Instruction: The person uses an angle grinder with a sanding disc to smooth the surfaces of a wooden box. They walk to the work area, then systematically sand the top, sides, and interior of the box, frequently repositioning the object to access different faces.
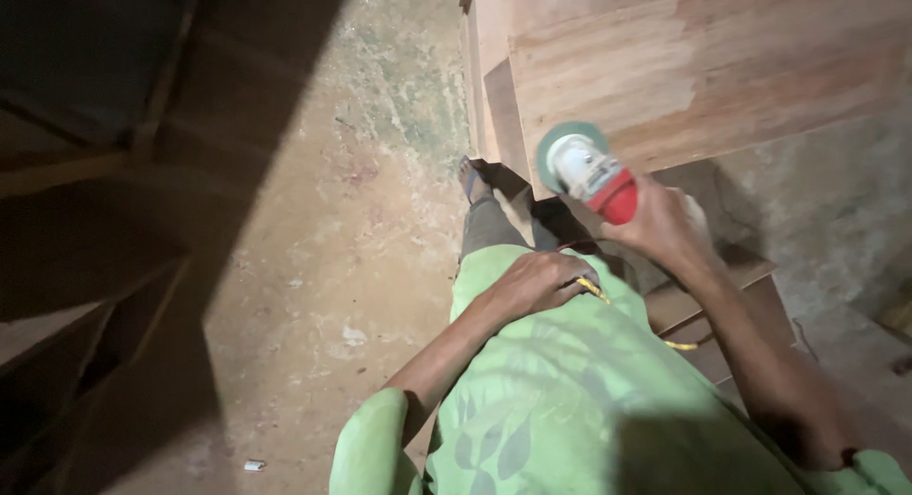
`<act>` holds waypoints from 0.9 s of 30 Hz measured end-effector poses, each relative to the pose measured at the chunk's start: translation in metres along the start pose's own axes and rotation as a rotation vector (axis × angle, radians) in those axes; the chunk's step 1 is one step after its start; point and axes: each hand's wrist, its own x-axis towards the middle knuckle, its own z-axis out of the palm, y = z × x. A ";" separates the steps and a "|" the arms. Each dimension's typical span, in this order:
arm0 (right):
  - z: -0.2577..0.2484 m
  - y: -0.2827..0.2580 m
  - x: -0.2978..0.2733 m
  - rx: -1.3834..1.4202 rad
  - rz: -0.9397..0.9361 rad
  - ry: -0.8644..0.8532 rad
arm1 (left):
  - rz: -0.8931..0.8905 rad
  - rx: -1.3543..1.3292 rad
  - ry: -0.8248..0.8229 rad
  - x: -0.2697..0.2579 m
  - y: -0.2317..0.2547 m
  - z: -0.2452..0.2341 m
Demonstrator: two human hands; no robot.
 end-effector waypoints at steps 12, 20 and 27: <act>-0.019 0.120 -0.010 0.226 0.269 0.243 | 0.008 -0.032 0.009 -0.008 -0.001 -0.006; 0.022 0.016 -0.014 0.033 0.017 0.002 | 0.000 -0.013 -0.047 0.002 -0.006 0.010; -0.001 0.120 -0.007 0.189 0.120 0.279 | -0.002 -0.027 -0.024 -0.005 -0.001 0.001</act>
